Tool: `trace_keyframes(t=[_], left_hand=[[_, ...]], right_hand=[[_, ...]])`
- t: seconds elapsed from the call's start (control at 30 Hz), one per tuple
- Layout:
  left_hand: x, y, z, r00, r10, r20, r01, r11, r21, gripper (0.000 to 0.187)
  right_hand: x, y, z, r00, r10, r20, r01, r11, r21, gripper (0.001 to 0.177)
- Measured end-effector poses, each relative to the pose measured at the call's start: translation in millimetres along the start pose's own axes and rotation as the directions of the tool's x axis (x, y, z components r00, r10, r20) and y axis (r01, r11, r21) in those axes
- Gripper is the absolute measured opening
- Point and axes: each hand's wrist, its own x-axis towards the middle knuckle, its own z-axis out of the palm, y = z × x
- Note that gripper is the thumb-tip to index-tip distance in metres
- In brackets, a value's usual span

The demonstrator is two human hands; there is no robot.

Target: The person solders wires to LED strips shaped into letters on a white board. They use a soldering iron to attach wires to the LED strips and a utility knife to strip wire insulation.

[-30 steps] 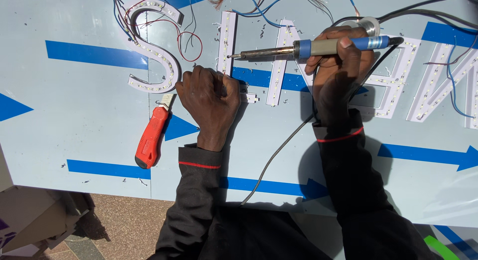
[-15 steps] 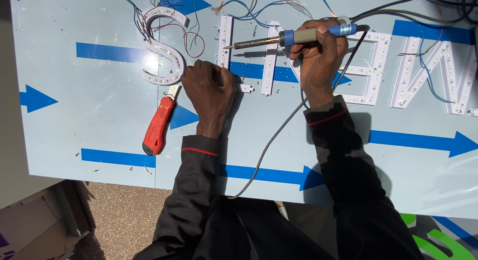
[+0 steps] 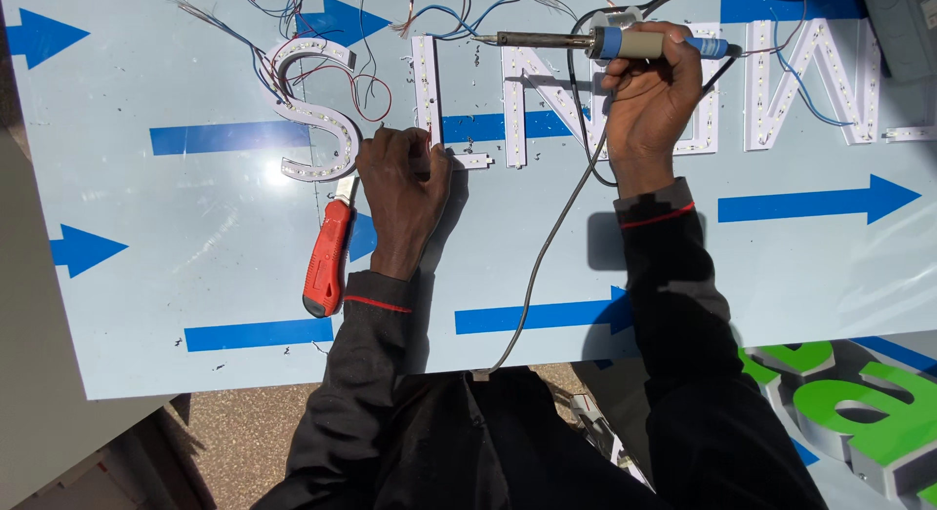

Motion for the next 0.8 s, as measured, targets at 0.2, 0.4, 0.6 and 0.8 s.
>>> trace_keyframes(t=[0.2,0.4,0.6,0.8], left_hand=[[2.0,-4.9,-13.9,0.997,0.032,0.071,-0.022,0.991,-0.132,0.021],[-2.4,-11.9,-22.6,0.958,0.216,0.191,-0.213,0.976,-0.035,0.032],[14.8,-22.2,-35.2,0.878,0.29,0.38,-0.356,0.927,0.116,0.057],[115.1,-51.6,-53.7,0.832,0.34,0.438,-0.294,0.94,-0.17,0.037]], right_hand=[[-40.7,-6.6,-25.9,0.969,-0.014,-0.248,0.031,0.997,0.067,0.03],[-67.8,-12.9,-18.8,0.933,-0.042,-0.359,0.082,0.992,0.097,0.031],[-87.0,-20.5,-3.3,0.938,-0.059,-0.343,0.1,0.99,0.104,0.024],[-109.3,-41.9,-7.8,0.896,-0.021,-0.444,0.134,0.965,0.224,0.028]])
